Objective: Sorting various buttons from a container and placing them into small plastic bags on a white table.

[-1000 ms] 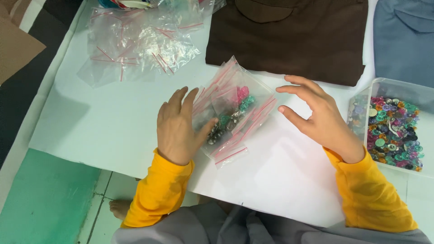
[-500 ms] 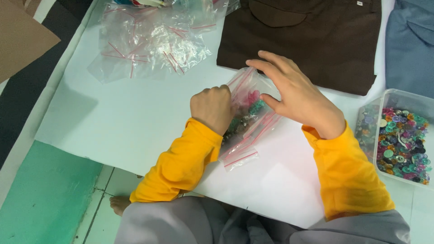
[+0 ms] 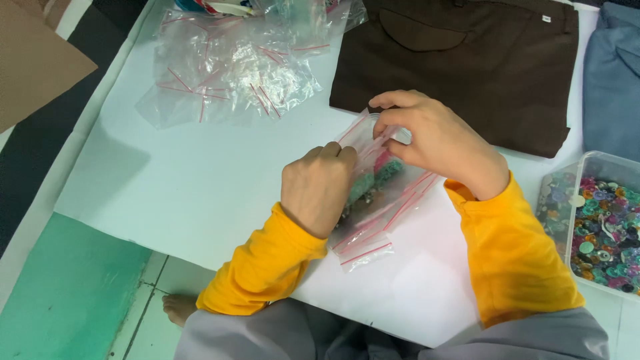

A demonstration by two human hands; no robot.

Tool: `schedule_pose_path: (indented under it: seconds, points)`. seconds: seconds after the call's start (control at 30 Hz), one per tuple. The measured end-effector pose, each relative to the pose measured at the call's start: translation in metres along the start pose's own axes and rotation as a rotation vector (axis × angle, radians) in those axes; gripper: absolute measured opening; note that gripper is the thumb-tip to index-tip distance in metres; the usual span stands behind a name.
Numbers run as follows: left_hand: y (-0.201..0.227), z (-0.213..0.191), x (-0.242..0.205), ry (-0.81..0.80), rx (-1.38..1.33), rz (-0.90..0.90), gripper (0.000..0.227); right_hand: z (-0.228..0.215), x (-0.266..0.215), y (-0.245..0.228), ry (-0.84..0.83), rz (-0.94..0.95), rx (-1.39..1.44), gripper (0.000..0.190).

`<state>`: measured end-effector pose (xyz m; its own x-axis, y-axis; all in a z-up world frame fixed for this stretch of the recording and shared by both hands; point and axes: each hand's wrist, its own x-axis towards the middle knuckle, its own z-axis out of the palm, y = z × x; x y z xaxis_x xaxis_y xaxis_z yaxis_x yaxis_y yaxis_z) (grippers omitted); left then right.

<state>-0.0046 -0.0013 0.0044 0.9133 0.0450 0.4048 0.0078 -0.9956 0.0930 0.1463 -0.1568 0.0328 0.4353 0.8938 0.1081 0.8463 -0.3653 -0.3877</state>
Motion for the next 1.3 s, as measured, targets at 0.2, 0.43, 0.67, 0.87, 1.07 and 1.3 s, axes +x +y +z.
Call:
schedule_pose_path:
  seconds: [0.2,0.43,0.67,0.87,1.07,1.3]
  points:
    - [-0.001,0.025,0.002,-0.036,0.025,-0.018,0.018,0.009,-0.005,0.012,-0.050,0.020,0.056,0.020]
    - [-0.003,0.001,0.006,-0.149,-0.049,-0.012,0.033,0.000,-0.008,-0.003,-0.067,0.061,-0.006,0.038]
    - [-0.005,0.012,0.003,-0.142,-0.012,-0.066,0.019,0.014,-0.004,0.003,0.029,0.047,-0.012,0.018]
    - [-0.005,0.003,0.006,-0.221,-0.085,-0.060,0.024,0.011,-0.010,-0.006,0.101,0.070,-0.078,0.032]
    - [-0.009,0.014,0.000,-0.232,-0.102,-0.145,0.040,-0.022,-0.044,-0.037,0.027,0.073,-0.085,0.039]
    - [-0.020,0.004,-0.002,-0.291,-0.183,-0.157,0.013,0.015,-0.043,-0.046,-0.264,-0.209,0.010,0.021]
